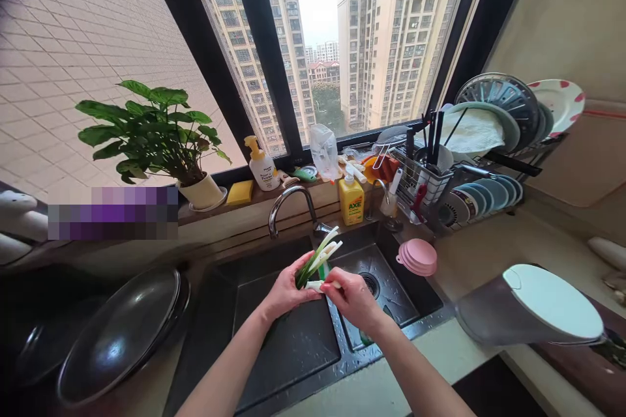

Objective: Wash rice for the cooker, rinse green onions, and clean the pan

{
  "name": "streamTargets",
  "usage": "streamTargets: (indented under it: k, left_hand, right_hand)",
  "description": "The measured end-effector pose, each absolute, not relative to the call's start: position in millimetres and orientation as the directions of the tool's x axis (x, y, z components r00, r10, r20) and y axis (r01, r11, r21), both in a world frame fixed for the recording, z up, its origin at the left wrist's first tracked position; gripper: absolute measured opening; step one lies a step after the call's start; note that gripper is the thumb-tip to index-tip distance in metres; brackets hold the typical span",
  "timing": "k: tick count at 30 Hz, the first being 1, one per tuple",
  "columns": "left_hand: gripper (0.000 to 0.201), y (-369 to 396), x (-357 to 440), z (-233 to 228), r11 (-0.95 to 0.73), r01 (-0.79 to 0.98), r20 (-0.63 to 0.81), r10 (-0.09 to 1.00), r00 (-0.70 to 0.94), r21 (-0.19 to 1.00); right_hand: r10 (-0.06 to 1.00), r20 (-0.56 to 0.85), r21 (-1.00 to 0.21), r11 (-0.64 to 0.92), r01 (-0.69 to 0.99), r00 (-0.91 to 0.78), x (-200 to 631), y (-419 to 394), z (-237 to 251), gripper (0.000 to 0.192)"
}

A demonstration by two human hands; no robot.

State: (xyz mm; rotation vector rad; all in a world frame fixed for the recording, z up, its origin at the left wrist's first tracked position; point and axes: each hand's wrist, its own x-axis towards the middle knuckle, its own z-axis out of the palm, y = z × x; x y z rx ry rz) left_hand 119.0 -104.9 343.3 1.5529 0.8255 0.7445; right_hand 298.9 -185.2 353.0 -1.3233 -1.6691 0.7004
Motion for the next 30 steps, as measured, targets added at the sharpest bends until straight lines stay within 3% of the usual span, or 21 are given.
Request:
streamTargets:
  k: [3,8,13,23,30]
  left_hand:
    - [0.075,-110.2,117.4,345.0,-0.056,0.038,0.024,0.822,0.569,0.998]
    - [0.063,-119.0,120.8,354.1,-0.044,0.02,0.025,0.828,0.559,0.999]
    - [0.059,-125.3,120.1,365.3,0.021,-0.021,-0.005,0.83,0.558,1.0]
    - [0.037,-137.9,125.5,377.6,-0.166,0.119,0.09,0.873,0.48,0.979]
    - [0.032,-144.0,126.8,387.1,-0.276,0.181,0.159,0.862,0.481,0.944]
  right_hand:
    - [0.965,0.259,-0.927,0.233,0.294,0.052,294.2,-181.6,351.6,0.024]
    - [0.955,0.282,-0.954,0.268,0.135,0.097,283.6,-177.6,347.3,0.052]
    - [0.922,0.37,-0.927,0.357,0.118,0.117,280.4,-182.2,348.6,0.049]
    - [0.912,0.393,-0.919,0.395,0.005,0.117,281.2,-187.7,356.0,0.026]
    - [0.899,0.391,-0.903,0.416,-0.107,0.196,279.1,-185.6,348.7,0.023]
